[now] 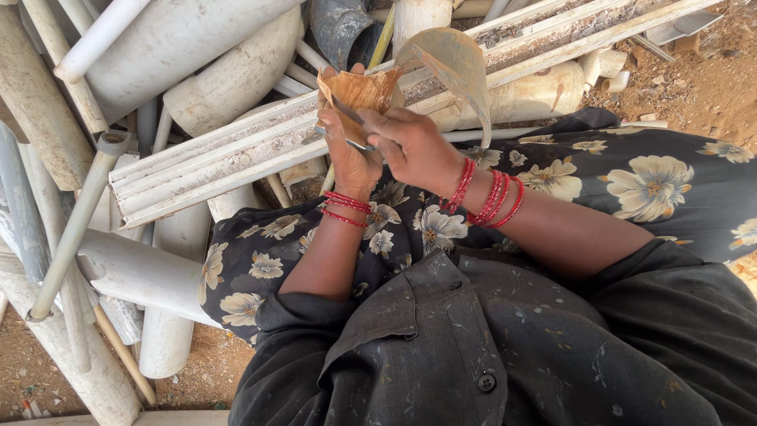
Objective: The person uses a blade to scrape and clean the interior of a plastic pipe fitting and a section of pipe while sitting in an outdoor storage area.
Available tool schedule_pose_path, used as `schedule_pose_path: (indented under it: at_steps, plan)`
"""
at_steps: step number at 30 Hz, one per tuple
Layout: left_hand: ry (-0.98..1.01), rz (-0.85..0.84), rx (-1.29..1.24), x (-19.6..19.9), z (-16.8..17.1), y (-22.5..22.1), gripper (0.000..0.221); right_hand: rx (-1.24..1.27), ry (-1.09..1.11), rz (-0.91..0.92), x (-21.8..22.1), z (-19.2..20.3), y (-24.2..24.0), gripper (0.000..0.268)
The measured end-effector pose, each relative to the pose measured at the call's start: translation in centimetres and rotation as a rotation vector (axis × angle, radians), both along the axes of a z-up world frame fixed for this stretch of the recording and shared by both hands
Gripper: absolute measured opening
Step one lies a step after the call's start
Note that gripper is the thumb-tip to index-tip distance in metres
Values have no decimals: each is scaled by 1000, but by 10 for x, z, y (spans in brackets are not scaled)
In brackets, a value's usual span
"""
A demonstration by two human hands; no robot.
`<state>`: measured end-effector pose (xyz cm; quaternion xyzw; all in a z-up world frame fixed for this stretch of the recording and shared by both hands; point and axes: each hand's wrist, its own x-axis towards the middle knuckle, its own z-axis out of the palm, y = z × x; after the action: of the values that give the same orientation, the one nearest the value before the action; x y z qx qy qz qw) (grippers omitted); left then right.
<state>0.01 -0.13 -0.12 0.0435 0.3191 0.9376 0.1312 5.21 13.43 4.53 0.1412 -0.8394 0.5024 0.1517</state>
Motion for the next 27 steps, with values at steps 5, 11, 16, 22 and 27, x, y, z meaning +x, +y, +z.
schedule_pose_path:
  at_steps: [5, 11, 16, 22, 27]
  plan:
    - [14, -17, -20, 1, -5, -2, 95, 130, 0, -164, -8, 3, 10, 38]
    - [63, 13, -122, 1, -2, 0, 98, 77, -21, -118, -12, 11, 15, 42]
    - [58, -20, -113, 1, 5, 1, 99, 63, 66, -21, -4, 10, 5, 42]
    - [42, -1, -135, 0, 3, 0, 101, 91, -42, -132, -3, 10, 9, 43]
    - [36, -15, -69, -1, 3, 0, 99, 134, 59, -62, -1, 12, 11, 44]
